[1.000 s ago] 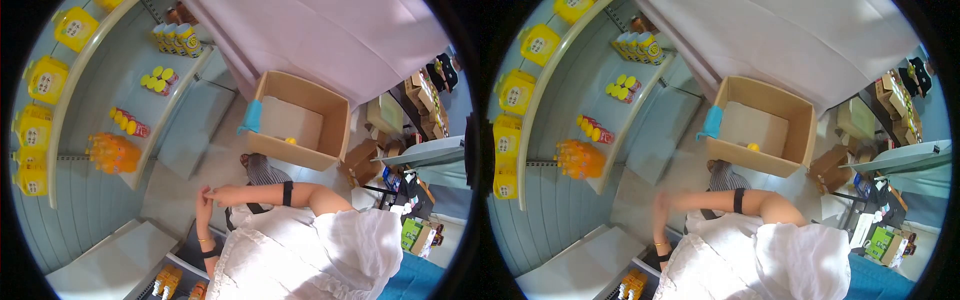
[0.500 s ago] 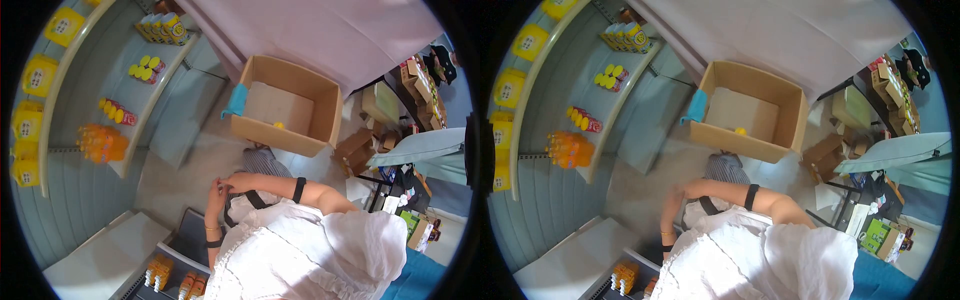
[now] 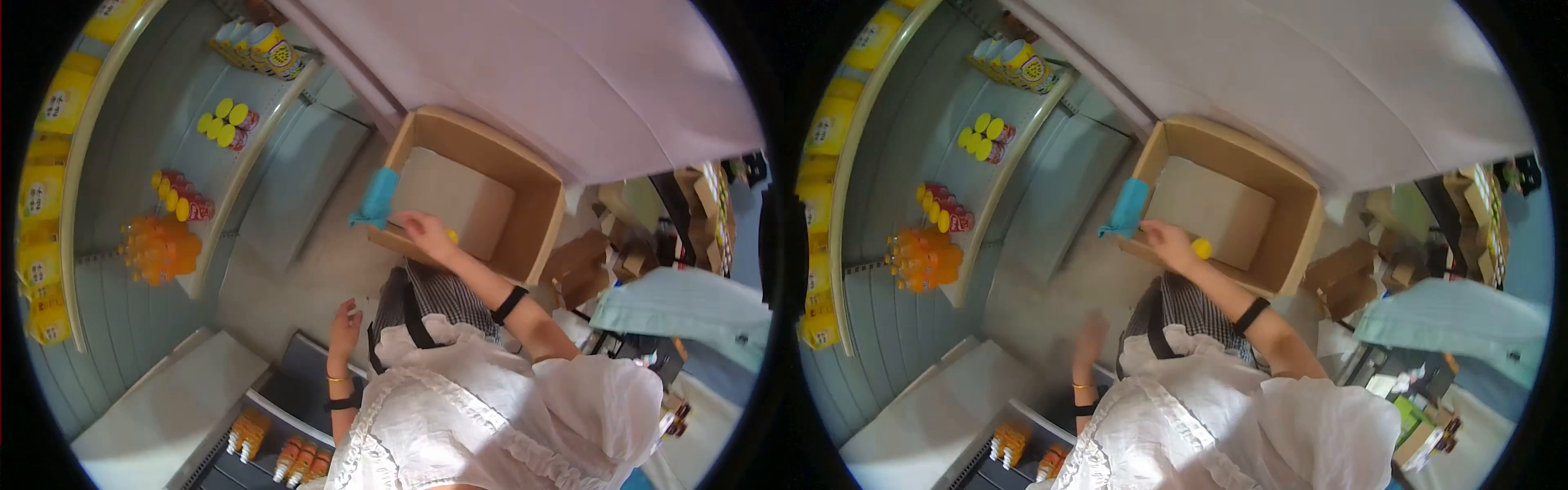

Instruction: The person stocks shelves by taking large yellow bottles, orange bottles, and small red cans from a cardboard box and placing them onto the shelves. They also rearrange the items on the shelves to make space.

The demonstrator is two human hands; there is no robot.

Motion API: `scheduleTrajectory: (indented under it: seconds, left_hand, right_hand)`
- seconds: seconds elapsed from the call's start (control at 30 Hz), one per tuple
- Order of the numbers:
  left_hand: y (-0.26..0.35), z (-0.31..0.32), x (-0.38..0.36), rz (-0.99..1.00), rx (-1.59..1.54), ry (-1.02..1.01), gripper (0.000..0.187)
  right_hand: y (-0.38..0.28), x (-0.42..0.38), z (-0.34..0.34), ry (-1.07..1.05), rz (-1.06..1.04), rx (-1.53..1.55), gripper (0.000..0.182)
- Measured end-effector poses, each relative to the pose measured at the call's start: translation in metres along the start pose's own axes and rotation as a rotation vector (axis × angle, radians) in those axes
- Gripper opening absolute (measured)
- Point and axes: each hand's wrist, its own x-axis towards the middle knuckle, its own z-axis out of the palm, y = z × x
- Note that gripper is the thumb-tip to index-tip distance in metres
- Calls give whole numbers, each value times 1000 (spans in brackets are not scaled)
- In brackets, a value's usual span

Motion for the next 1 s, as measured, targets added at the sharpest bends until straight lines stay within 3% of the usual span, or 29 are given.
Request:
scheduleTrajectory:
  seconds: [0.03, 0.1, 0.2, 0.23, 0.3, 0.33, 0.5, 0.7, 0.83, 0.9, 0.93, 1.0]
  left_hand:
    - [16, 2, 2, -24, -1, 25, 40]
    - [42, 11, 6, -248, -128, -110, 40]
    - [59, 20, 1, -338, -199, -77, 40]
    - [60, 23, -2, -369, -245, -33, 40]
    - [64, 29, -13, -433, -245, 11, 40]
    - [66, 30, -17, -464, -245, 41, 39]
    - [72, 36, -34, -604, -249, -5, 41]
    - [81, 38, -24, -509, -236, 79, 39]
    - [88, 35, -10, -482, -247, 97, 39]
    - [87, 37, -8, -448, -220, 92, 38]
    - [88, 38, -7, -435, -224, 105, 38]
    - [86, 37, -8, -417, -188, 92, 37]
  right_hand:
    - [34, 5, -12, -6, 65, 33, 35]
    - [98, 18, -38, -70, 258, 66, 37]
    - [183, 27, -58, -159, 631, 47, 45]
    - [201, 31, -57, -191, 632, 55, 45]
    - [227, 27, -50, -170, 672, -417, 58]
    - [235, 23, -39, -186, 676, -409, 58]
    - [249, -1, 16, -497, 546, -669, 65]
    - [202, 17, 3, -504, 878, -529, 54]
    - [193, 23, -16, -466, 823, -580, 56]
    - [218, 12, -33, -359, 594, -416, 45]
    - [237, 7, -42, -352, 578, -422, 45]
    - [251, 5, -54, -163, 769, 421, 45]
